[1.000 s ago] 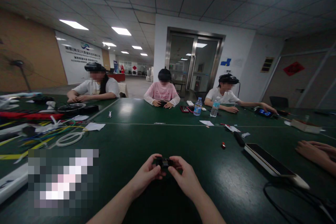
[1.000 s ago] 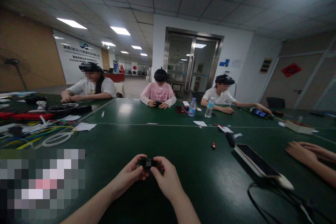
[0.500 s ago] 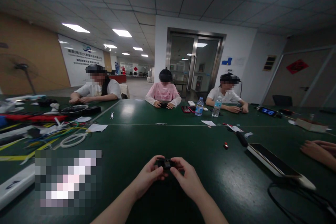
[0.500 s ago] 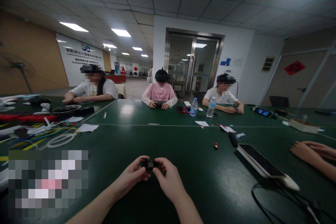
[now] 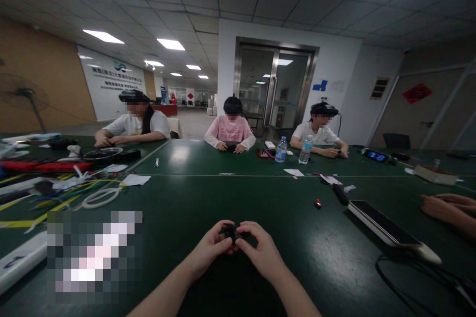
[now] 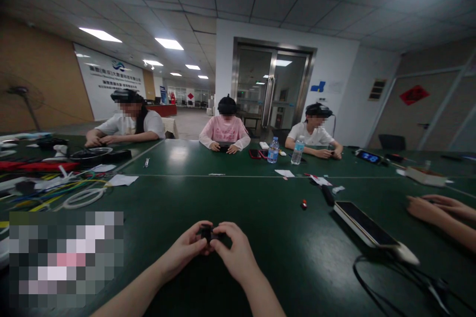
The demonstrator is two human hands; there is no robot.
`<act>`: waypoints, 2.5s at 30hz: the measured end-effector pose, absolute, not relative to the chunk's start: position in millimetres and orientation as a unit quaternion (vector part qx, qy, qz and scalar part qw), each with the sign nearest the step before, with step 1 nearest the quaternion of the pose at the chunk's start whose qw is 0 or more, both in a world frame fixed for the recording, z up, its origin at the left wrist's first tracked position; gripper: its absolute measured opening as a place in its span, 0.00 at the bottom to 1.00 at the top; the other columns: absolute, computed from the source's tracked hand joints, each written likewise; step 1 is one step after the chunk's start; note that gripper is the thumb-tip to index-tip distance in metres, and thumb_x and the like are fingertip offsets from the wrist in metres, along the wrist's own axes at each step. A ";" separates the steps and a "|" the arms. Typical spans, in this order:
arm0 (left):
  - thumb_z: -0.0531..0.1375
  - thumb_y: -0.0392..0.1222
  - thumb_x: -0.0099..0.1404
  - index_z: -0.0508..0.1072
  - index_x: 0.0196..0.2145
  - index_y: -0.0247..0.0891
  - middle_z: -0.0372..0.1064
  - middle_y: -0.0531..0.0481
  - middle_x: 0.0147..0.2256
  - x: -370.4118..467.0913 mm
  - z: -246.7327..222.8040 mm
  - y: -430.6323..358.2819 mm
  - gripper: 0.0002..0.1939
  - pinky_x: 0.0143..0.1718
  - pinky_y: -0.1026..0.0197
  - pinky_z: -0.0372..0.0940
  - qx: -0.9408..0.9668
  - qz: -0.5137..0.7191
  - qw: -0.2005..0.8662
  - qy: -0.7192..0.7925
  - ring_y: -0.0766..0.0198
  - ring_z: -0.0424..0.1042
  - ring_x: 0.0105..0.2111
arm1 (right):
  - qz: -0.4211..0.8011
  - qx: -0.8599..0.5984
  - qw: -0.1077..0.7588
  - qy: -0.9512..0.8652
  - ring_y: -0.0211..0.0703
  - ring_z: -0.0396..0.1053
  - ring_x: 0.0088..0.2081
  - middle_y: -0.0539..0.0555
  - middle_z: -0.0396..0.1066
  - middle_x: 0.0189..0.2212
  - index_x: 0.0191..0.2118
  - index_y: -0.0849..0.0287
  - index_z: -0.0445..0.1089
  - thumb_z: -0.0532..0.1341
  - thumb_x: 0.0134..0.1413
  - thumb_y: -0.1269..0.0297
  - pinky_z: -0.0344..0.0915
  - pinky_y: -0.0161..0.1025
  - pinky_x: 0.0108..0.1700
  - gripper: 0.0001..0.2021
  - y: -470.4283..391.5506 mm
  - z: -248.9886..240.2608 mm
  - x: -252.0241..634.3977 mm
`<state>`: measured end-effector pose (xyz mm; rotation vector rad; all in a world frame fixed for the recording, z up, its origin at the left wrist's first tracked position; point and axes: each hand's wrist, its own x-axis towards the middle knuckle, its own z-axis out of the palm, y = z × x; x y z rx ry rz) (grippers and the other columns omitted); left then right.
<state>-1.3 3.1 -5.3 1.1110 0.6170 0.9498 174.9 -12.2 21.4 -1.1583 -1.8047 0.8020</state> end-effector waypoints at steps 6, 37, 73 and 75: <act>0.63 0.42 0.53 0.63 0.45 0.39 0.67 0.49 0.34 -0.3 -1.3 1.9 0.22 0.36 0.59 0.59 0.503 0.418 0.704 0.279 0.63 0.68 0.33 | 0.332 -0.466 0.410 -0.711 0.44 0.65 0.47 0.52 0.67 0.42 0.37 0.54 0.70 0.60 0.47 0.67 0.59 0.42 0.51 0.09 -13.4 22.7 173.6; 0.62 0.40 0.54 0.59 0.47 0.39 0.68 0.48 0.36 -2.1 3.9 -1.2 0.24 0.39 0.58 0.59 0.511 0.402 0.704 0.284 0.64 0.68 0.34 | 0.355 -0.465 0.399 -0.706 0.44 0.66 0.44 0.50 0.69 0.40 0.36 0.53 0.71 0.62 0.44 0.68 0.61 0.41 0.47 0.10 -12.4 24.3 176.0; 0.59 0.42 0.57 0.57 0.48 0.42 0.66 0.47 0.39 -3.0 1.6 0.1 0.22 0.38 0.58 0.60 0.498 0.422 0.692 0.309 0.62 0.69 0.35 | 0.373 -0.496 0.517 -0.590 0.47 0.68 0.42 0.54 0.72 0.39 0.41 0.57 0.69 0.61 0.46 0.58 0.61 0.46 0.48 0.15 4.1 22.3 199.0; 0.59 0.43 0.58 0.55 0.49 0.42 0.66 0.46 0.40 -3.0 1.7 0.2 0.23 0.39 0.57 0.60 0.498 0.418 0.694 0.309 0.62 0.69 0.36 | 0.377 -0.494 0.542 -0.566 0.48 0.68 0.43 0.55 0.71 0.40 0.42 0.57 0.68 0.61 0.46 0.57 0.62 0.46 0.48 0.17 5.1 22.6 203.2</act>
